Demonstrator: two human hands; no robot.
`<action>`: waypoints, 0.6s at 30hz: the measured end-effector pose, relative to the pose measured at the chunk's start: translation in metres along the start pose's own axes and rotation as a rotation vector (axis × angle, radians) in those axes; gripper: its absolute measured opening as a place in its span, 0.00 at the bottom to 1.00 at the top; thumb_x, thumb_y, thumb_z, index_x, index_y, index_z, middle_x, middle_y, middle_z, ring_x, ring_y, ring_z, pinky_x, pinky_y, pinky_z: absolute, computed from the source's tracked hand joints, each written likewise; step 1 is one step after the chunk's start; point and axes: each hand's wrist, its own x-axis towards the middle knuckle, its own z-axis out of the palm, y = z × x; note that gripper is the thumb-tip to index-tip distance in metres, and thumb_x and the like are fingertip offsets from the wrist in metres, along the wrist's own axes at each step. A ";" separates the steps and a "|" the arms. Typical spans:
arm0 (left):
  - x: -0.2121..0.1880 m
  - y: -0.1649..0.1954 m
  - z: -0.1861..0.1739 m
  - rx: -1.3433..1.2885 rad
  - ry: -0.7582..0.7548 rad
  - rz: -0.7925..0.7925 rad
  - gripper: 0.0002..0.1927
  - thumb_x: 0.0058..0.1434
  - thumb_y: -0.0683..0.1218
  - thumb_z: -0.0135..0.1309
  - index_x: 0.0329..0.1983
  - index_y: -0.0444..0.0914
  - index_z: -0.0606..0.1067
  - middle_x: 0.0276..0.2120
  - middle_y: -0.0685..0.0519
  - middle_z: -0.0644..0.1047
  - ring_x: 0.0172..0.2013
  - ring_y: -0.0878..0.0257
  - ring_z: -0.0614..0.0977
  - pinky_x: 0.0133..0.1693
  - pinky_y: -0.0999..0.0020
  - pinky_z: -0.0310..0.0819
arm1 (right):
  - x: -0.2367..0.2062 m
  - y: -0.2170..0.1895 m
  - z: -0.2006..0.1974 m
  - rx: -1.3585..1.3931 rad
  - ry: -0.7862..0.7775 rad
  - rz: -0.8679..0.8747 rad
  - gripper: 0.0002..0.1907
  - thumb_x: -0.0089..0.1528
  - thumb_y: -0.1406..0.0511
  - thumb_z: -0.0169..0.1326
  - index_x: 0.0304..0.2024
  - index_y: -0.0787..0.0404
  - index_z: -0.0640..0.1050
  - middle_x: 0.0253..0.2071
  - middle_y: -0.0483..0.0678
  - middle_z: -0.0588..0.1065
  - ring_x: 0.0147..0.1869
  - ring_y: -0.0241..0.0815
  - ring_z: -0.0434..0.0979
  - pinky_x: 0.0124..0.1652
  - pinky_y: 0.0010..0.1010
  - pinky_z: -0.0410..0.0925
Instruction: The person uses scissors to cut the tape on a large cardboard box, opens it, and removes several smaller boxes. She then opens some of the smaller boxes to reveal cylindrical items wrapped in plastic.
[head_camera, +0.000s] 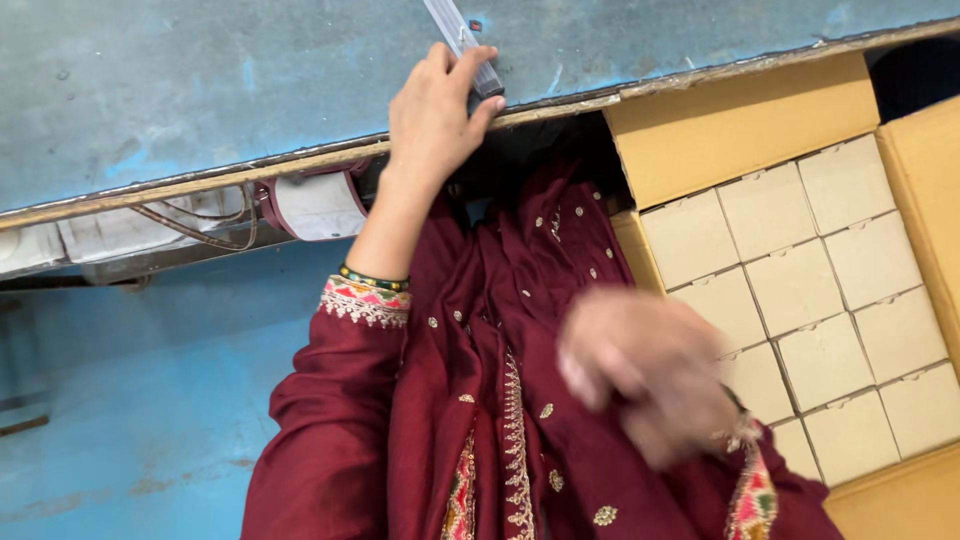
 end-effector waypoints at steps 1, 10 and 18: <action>0.001 -0.002 0.000 -0.019 -0.009 0.014 0.26 0.58 0.53 0.69 0.58 0.48 0.75 0.41 0.51 0.73 0.43 0.51 0.79 0.41 0.55 0.75 | 0.001 -0.018 0.002 0.061 -0.117 -0.167 0.12 0.70 0.58 0.49 0.50 0.55 0.77 0.41 0.45 0.79 0.36 0.40 0.82 0.38 0.32 0.79; 0.008 -0.006 -0.005 -0.093 -0.058 -0.032 0.22 0.55 0.52 0.70 0.53 0.48 0.79 0.34 0.54 0.74 0.35 0.56 0.80 0.36 0.57 0.74 | 0.019 -0.039 0.004 0.552 -0.624 -0.454 0.15 0.74 0.56 0.29 0.46 0.50 0.69 0.33 0.45 0.71 0.33 0.48 0.78 0.35 0.43 0.74; 0.006 -0.002 -0.012 -0.097 -0.042 0.038 0.22 0.58 0.53 0.69 0.53 0.47 0.78 0.37 0.53 0.74 0.36 0.58 0.81 0.36 0.59 0.74 | 0.001 -0.027 0.001 0.566 -0.580 -0.507 0.12 0.71 0.63 0.29 0.38 0.51 0.66 0.28 0.45 0.68 0.27 0.45 0.73 0.29 0.45 0.71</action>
